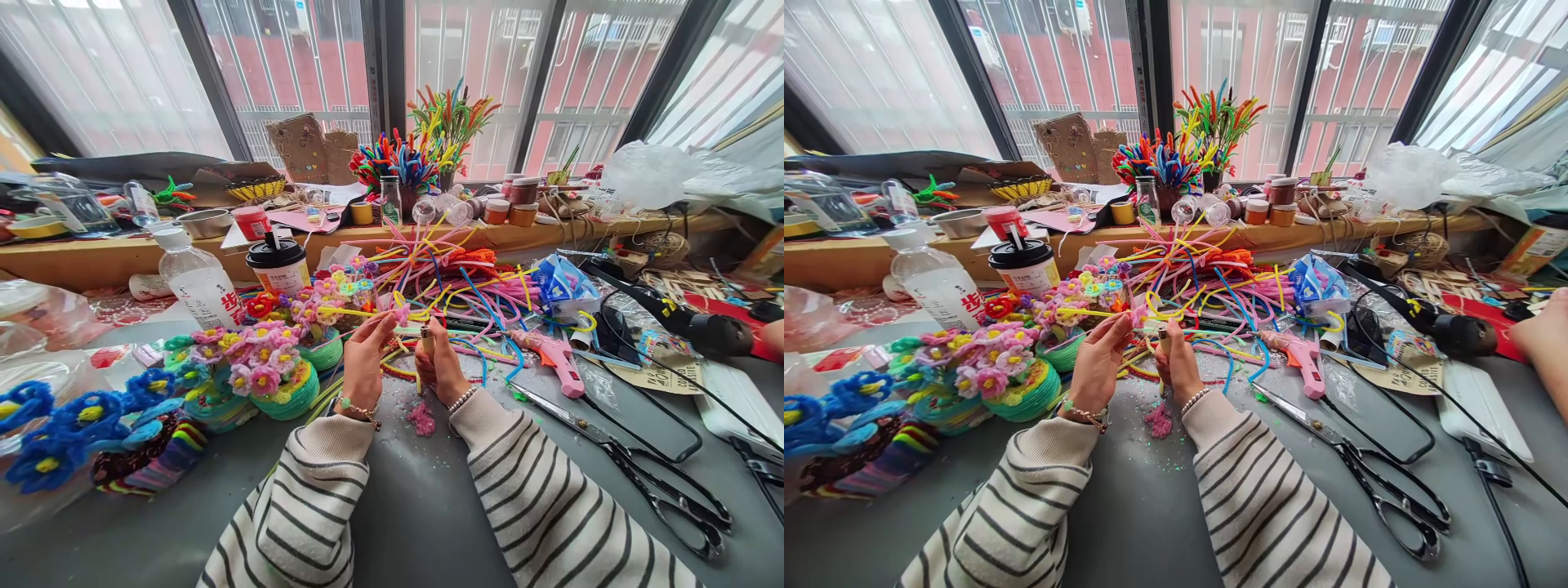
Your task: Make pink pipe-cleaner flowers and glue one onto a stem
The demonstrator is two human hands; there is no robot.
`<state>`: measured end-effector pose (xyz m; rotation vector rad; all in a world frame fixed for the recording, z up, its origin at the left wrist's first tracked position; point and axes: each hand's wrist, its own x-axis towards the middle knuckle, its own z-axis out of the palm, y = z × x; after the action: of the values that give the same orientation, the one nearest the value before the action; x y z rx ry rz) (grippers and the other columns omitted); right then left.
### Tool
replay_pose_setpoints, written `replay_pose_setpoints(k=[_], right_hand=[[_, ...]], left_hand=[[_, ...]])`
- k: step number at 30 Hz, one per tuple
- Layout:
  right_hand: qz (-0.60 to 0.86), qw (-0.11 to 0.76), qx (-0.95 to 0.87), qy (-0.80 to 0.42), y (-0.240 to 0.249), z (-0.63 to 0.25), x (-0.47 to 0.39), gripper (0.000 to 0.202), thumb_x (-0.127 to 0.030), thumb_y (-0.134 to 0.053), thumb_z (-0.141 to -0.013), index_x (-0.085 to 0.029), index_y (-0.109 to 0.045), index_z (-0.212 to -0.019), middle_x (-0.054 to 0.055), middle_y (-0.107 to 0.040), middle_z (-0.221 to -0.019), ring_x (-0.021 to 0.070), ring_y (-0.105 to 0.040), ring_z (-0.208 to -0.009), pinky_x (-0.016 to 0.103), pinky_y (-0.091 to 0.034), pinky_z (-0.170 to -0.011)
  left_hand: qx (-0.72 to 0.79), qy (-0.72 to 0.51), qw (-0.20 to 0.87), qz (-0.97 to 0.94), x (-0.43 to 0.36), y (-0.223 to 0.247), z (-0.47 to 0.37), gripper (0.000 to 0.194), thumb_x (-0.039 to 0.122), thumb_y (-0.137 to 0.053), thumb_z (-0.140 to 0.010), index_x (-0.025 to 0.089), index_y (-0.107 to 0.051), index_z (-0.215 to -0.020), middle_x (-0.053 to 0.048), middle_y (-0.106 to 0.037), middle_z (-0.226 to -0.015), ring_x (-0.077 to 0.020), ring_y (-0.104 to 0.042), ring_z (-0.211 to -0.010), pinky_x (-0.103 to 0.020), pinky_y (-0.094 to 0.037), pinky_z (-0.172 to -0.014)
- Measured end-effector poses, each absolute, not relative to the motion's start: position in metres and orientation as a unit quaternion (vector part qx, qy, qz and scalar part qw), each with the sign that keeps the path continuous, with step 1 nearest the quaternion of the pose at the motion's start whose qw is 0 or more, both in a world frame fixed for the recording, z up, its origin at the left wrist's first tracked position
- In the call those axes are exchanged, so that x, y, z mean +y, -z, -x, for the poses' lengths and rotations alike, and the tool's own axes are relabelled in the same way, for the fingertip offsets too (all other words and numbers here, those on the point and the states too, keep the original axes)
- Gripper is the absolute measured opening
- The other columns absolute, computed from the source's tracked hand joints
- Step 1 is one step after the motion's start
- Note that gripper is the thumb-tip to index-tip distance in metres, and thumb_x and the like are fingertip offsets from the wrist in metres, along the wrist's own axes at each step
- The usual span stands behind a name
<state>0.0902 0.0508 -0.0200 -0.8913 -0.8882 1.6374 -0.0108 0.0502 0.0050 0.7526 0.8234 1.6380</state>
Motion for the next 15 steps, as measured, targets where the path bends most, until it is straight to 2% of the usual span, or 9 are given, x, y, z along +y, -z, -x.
replay_pose_setpoints(k=[9,15], right_hand=[[0.363,0.505,-0.377,-0.686,0.0204,-0.0893,0.0509,0.055,-0.060,-0.032,-0.070,-0.019,-0.026,-0.034,-0.008,-0.020,-0.027,0.0027,-0.014,-0.023,0.019,-0.005,-0.029],[0.370,0.516,-0.369,-0.678,0.0187,-0.0898,0.0515,0.054,-0.058,-0.031,-0.070,-0.019,-0.025,-0.033,-0.008,-0.020,-0.026,0.0027,-0.014,-0.023,0.019,-0.005,-0.029]], left_hand=[[0.345,-0.681,0.548,-0.342,0.0474,-0.0055,0.0090,0.015,0.019,-0.068,-0.055,0.018,-0.066,-0.070,0.002,-0.065,-0.072,-0.0062,-0.056,-0.068,-0.018,-0.040,-0.068],[0.345,-0.685,0.541,-0.346,0.0474,-0.0063,0.0082,0.016,0.018,-0.068,-0.055,0.018,-0.066,-0.070,0.001,-0.065,-0.073,-0.0065,-0.056,-0.068,-0.018,-0.040,-0.067]])
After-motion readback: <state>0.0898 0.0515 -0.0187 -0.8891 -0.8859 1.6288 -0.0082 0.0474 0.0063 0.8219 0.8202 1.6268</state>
